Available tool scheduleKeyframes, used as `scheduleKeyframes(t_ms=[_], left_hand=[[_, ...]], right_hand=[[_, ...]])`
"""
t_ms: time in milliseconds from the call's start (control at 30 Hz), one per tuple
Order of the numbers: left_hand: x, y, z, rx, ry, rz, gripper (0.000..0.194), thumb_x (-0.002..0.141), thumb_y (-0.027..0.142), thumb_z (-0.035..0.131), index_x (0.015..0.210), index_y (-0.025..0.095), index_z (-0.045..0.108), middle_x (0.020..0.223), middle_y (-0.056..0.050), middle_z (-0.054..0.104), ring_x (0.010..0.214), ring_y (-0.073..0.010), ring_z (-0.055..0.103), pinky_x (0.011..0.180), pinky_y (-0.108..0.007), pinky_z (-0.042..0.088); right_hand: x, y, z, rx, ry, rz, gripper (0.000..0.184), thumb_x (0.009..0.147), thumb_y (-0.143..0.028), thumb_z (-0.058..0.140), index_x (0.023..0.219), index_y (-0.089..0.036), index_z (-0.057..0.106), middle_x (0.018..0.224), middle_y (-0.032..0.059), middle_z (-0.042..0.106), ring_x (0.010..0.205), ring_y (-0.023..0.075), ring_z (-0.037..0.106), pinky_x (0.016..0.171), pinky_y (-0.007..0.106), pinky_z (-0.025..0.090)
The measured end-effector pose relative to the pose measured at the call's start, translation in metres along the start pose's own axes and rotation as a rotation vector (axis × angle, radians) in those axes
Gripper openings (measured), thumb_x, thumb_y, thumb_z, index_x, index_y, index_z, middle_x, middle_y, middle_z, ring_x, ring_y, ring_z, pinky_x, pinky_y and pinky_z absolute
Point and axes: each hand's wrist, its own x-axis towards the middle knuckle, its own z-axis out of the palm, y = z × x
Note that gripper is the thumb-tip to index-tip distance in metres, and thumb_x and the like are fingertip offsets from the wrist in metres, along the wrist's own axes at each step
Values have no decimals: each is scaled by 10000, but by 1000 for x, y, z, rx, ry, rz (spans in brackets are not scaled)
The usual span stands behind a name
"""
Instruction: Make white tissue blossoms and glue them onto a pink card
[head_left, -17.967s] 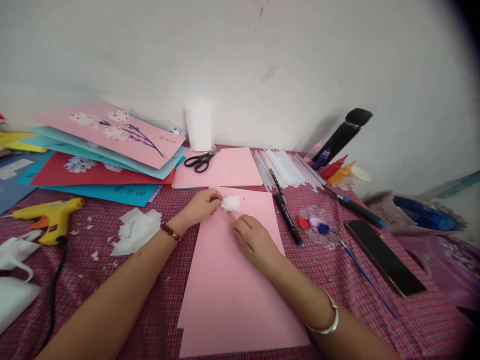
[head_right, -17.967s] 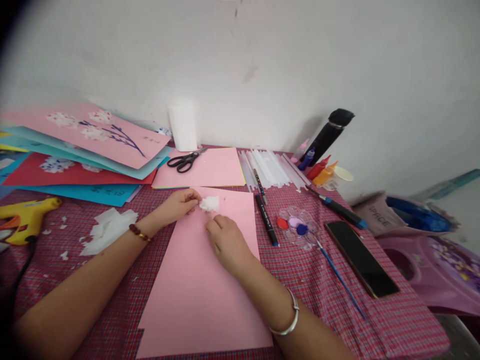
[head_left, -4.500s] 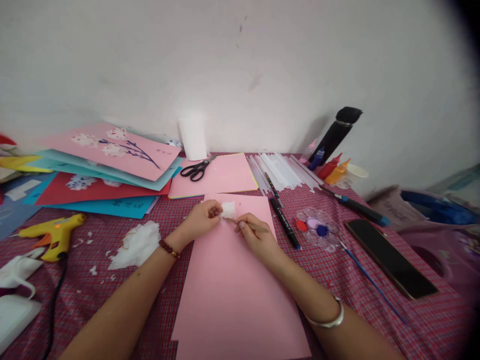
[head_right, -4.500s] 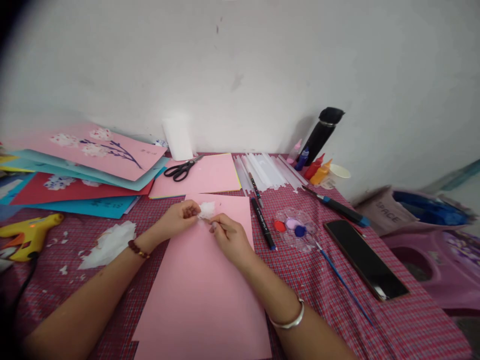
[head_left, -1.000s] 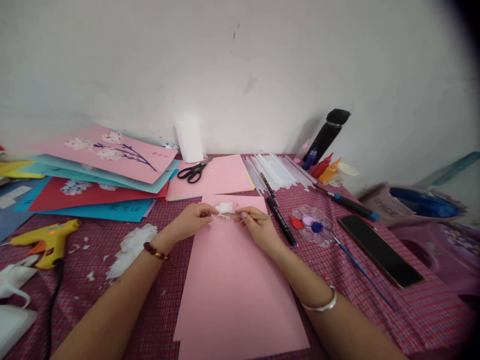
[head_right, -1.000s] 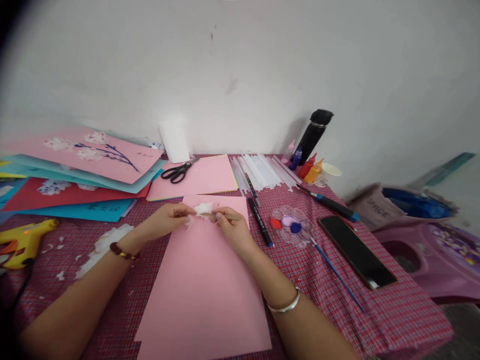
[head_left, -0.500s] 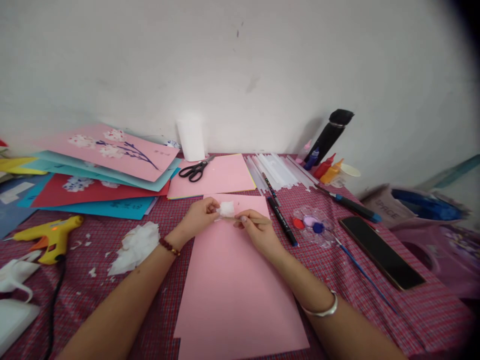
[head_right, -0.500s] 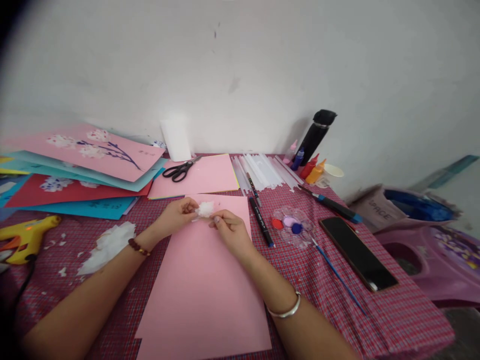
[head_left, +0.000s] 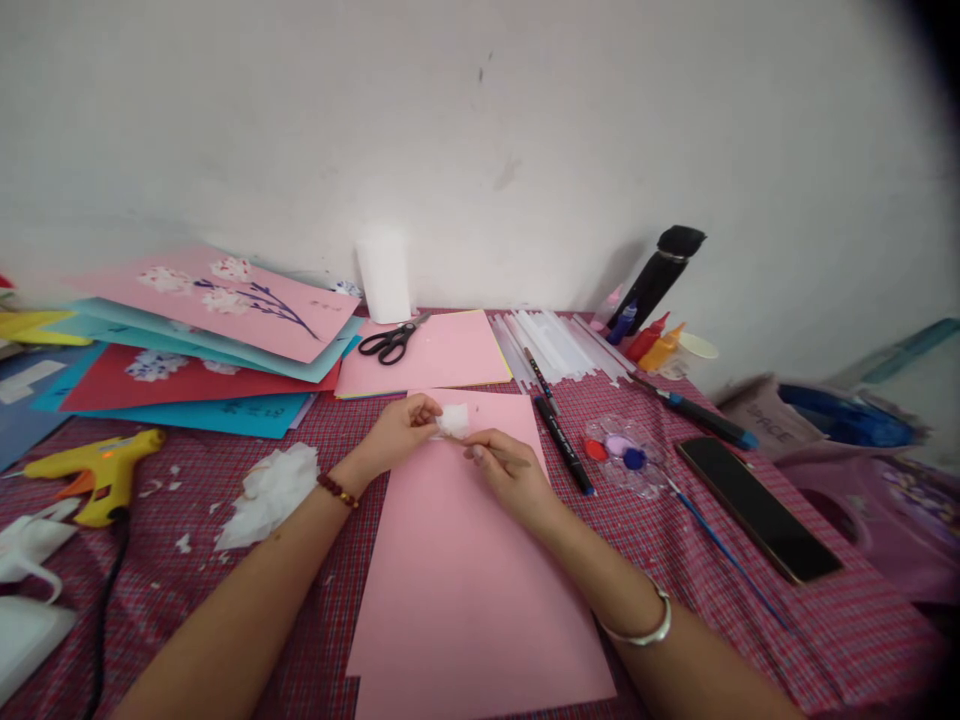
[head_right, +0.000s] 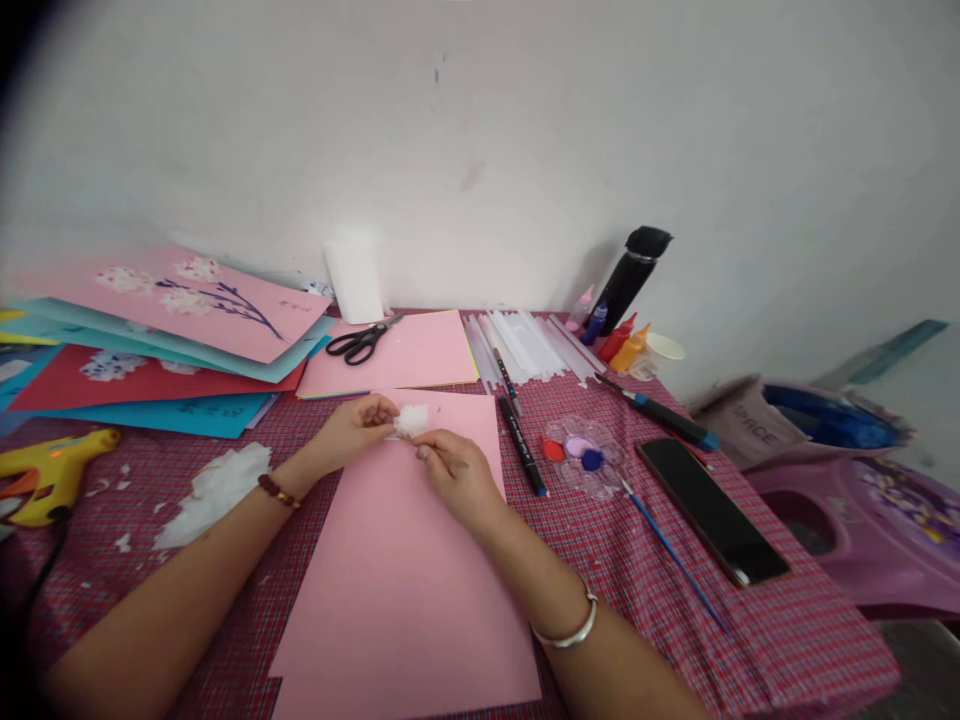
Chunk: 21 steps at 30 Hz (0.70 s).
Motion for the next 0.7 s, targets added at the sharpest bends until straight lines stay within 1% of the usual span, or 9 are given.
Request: scheduleKeyframes(t_ms=[300, 433, 533, 600, 700], left_hand=[[-1, 1, 1, -50, -23, 25, 130, 649, 151, 574, 779, 140, 571, 690, 29, 577, 640, -94, 519, 618, -221, 395], [0, -1, 0, -58, -34, 38, 130, 654, 163, 569, 781, 139, 572, 702, 20, 585, 650, -99, 528, 628, -228, 401], [1, -2, 1, -51, -36, 37, 134, 655, 175, 574, 785, 141, 572, 711, 14, 591, 658, -107, 539, 639, -237, 412], [1, -2, 1, -41, -25, 30, 146, 653, 191, 589, 790, 142, 571, 718, 8, 598, 670, -116, 549, 647, -242, 423], [0, -2, 0, 4, 37, 29, 137, 696, 221, 554, 809, 147, 577, 715, 8, 596, 639, -113, 540, 609, -233, 420]], right_hand=[[1, 1, 2, -32, 11, -44, 172, 865, -212, 470, 928, -198, 630, 851, 32, 669, 793, 150, 618, 733, 267, 472], [0, 6, 4, -103, 18, -80, 175, 865, -194, 474, 940, -204, 632, 858, 29, 671, 801, 153, 616, 746, 271, 467], [0, 9, 6, -170, 22, -139, 189, 869, -174, 469, 968, -208, 626, 888, 30, 671, 831, 153, 611, 770, 273, 455], [0, 8, 6, -227, 0, -191, 193, 878, -170, 460, 989, -206, 615, 916, 40, 662, 849, 155, 603, 783, 278, 448], [-1, 2, 7, -357, -91, -253, 201, 906, -180, 422, 1000, -186, 599, 917, 66, 627, 838, 162, 579, 765, 285, 444]])
